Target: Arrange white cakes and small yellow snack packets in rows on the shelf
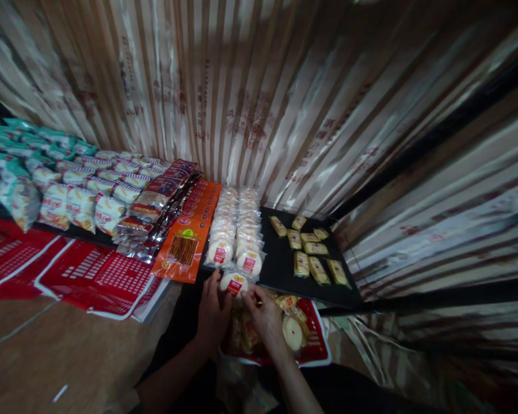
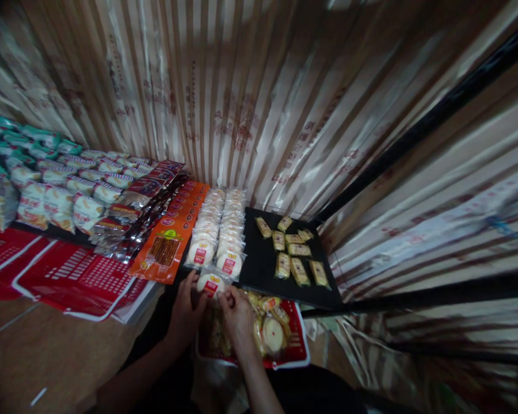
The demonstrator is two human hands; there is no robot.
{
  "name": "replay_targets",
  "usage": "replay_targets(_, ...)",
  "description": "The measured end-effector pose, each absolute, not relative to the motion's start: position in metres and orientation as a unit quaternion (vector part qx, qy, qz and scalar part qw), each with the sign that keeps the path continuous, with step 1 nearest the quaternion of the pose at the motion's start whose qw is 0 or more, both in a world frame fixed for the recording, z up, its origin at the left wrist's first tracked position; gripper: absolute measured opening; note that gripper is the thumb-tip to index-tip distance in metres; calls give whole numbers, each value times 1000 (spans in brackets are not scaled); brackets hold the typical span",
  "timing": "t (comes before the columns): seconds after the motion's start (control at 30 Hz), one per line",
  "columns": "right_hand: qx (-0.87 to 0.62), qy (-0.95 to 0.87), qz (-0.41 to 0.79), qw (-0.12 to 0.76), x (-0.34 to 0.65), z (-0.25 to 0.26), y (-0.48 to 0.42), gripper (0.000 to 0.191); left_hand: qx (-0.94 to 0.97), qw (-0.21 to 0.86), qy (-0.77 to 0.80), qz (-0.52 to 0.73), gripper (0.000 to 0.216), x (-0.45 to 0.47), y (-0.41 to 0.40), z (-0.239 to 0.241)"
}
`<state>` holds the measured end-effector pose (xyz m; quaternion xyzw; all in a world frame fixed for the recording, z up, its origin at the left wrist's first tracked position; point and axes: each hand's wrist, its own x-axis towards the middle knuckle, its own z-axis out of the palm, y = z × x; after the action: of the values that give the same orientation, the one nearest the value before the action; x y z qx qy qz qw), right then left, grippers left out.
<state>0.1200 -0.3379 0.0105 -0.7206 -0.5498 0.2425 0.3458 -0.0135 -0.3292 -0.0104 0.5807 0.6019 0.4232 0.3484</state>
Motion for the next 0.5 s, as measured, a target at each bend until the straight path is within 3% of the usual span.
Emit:
replay_targets(0.37,-722,-589,238,273,88,19,-283,24,661,181,601,413,62,-24,-300,-21)
replay_targets(0.5,-726,-599,234,244,83,21,-273,20,701,140,578,393,53,-24,-293,-24)
